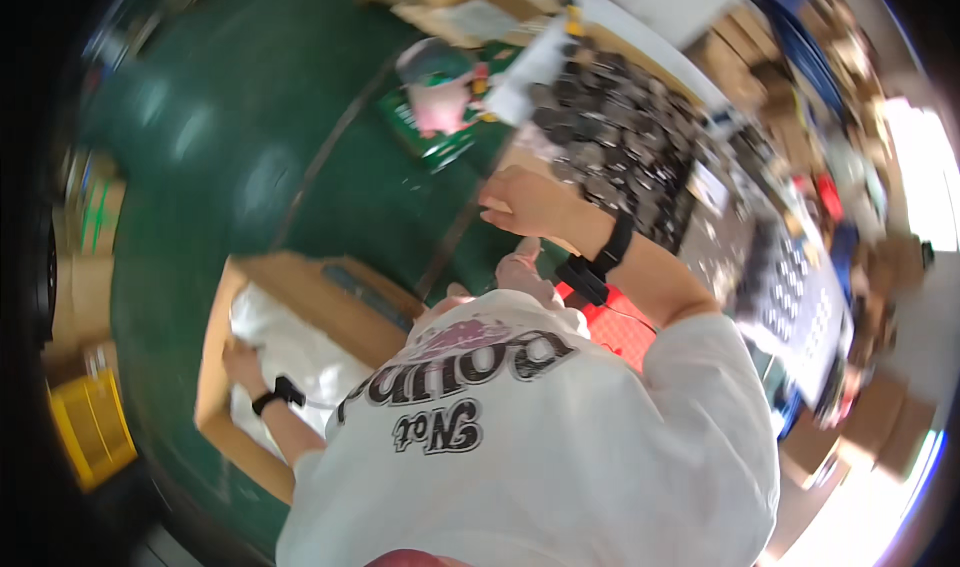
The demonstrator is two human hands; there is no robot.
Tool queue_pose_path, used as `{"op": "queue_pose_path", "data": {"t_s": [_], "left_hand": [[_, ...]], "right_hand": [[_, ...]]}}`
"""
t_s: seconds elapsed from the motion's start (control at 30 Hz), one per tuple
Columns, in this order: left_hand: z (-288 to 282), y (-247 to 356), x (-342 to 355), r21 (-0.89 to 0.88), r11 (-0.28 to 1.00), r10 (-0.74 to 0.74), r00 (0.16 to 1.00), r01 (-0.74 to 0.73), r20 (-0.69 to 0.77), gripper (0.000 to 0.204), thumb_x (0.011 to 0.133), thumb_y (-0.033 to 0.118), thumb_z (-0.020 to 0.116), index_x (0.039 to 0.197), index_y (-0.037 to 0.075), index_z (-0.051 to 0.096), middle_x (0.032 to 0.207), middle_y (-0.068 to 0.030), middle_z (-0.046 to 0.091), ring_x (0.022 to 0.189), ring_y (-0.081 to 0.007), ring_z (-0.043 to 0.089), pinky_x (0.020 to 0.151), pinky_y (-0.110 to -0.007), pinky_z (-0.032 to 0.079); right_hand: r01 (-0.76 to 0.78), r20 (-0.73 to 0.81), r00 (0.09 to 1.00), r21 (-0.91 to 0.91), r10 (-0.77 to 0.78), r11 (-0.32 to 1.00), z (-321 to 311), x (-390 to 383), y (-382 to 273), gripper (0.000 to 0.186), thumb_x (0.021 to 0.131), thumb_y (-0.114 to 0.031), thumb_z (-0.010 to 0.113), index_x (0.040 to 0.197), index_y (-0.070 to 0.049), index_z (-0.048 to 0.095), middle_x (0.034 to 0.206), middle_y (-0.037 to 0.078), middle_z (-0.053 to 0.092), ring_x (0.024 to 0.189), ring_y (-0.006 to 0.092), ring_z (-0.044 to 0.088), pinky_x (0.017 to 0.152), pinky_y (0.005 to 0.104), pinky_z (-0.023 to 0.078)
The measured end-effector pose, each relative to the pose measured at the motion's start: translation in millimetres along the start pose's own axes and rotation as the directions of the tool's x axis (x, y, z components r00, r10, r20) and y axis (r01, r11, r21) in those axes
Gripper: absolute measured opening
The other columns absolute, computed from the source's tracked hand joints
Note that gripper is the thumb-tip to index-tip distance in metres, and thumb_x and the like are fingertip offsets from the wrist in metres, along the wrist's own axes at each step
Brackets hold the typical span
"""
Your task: Silk screening logos onto small metal plates and cleaning the equipment.
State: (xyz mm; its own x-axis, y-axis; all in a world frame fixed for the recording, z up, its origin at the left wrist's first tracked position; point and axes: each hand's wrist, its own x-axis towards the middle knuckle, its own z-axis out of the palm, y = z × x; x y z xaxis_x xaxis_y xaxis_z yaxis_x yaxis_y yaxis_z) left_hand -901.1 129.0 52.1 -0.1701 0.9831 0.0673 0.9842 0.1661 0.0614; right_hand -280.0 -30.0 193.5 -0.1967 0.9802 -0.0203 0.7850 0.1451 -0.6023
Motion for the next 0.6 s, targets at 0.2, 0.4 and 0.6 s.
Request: {"op": "queue_pose_path", "data": {"t_s": [0.2,0.4,0.6], "left_hand": [[-114.0,176.0,47.0,-0.171,0.862,0.329,0.784,-0.477,-0.526,0.039,0.084,0.017,0.056,0.116,-0.004,0.050,0.114,-0.0228,0.053,0.106,-0.0371,0.051,0.090,-0.041,0.041],[-133.8,374.2,24.6,-0.263,0.449,0.669,0.517,-0.854,-0.534,0.037,0.085,0.013,0.054,0.118,-0.003,0.048,0.116,-0.0211,0.052,0.107,-0.0356,0.049,0.091,-0.041,0.039],[-119.1,518.5,-54.7,-0.375,0.022,0.885,0.193,-0.927,-0.424,0.037,0.087,0.013,0.054,0.121,0.001,0.048,0.120,-0.0168,0.050,0.111,-0.0323,0.047,0.094,-0.039,0.037]], "right_hand": [[-0.431,-0.175,0.889,-0.007,0.423,0.902,3.5,-125.5,33.4,0.026,0.075,-0.020,0.062,0.094,-0.002,0.060,0.093,0.016,0.061,0.091,0.0336,0.057,0.081,0.0399,0.045],[-0.690,-0.293,0.660,0.126,0.691,0.713,4.8,-244.7,31.0,0.027,0.077,-0.021,0.061,0.098,-0.004,0.061,0.096,0.017,0.061,0.094,0.0328,0.057,0.082,0.0388,0.045],[-0.865,-0.285,0.380,0.227,0.880,0.447,6.3,-346.4,47.3,0.032,0.076,-0.026,0.062,0.100,-0.005,0.061,0.095,0.017,0.062,0.090,0.0332,0.058,0.080,0.0403,0.046]]}}
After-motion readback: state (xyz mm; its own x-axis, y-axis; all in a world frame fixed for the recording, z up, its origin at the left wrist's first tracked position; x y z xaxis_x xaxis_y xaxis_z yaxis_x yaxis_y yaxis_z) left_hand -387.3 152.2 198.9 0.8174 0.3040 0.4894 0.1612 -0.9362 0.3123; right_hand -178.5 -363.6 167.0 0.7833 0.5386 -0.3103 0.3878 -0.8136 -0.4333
